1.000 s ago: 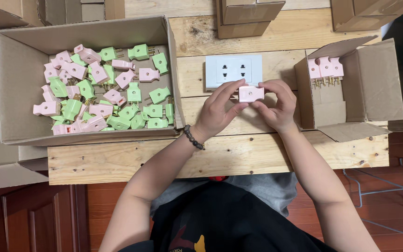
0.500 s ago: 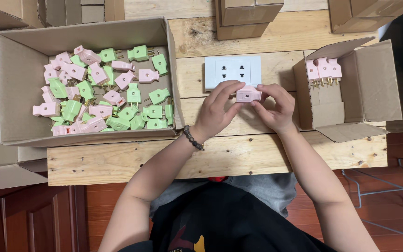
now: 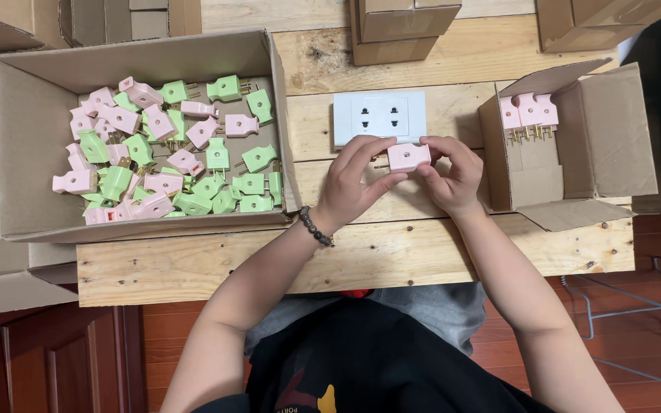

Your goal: The person picks up pink plastic plug components from a box, checks them for defects, tests the fit by plugging them into a white electrical outlet on the table, and places the completed items into a separate small box.

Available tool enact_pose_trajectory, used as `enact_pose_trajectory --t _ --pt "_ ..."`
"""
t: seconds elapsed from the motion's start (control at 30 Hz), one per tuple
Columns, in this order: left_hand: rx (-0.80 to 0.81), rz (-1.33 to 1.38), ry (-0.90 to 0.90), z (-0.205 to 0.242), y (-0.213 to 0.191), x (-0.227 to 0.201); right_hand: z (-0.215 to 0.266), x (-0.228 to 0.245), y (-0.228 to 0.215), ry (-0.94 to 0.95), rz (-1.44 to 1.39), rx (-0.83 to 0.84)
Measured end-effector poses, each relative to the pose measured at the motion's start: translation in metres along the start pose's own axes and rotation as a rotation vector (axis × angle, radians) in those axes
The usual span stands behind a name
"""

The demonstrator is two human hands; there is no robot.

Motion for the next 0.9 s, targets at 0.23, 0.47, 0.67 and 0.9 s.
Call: enact_pose_trajectory --t 0.23,0.47,0.67,0.9 --pt "-0.005 0.049 0.045 -0.004 -0.004 -0.014 -0.012 0.015 0.009 0.007 0.002 0.049" --pt "0.026 -0.044 0.082 -0.004 0.005 -0.012 -0.009 0.024 0.014 -0.076 0.023 0.064" --pt "0.048 -0.086 0.084 0.0 0.013 -0.008 -0.012 0.03 0.016 -0.079 0.03 0.067" --pt "0.032 -0.137 0.189 0.001 0.011 -0.034 -0.023 0.038 0.013 -0.06 0.097 0.053"
Point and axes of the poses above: each hand's wrist, its own z-axis away from the middle knuckle, its own y-axis out of the palm, x = y × z, the point moved 10 cm from there along -z, towards the middle knuckle, and after that the axes turned 11 degrees about x, right-handed, at the moved point
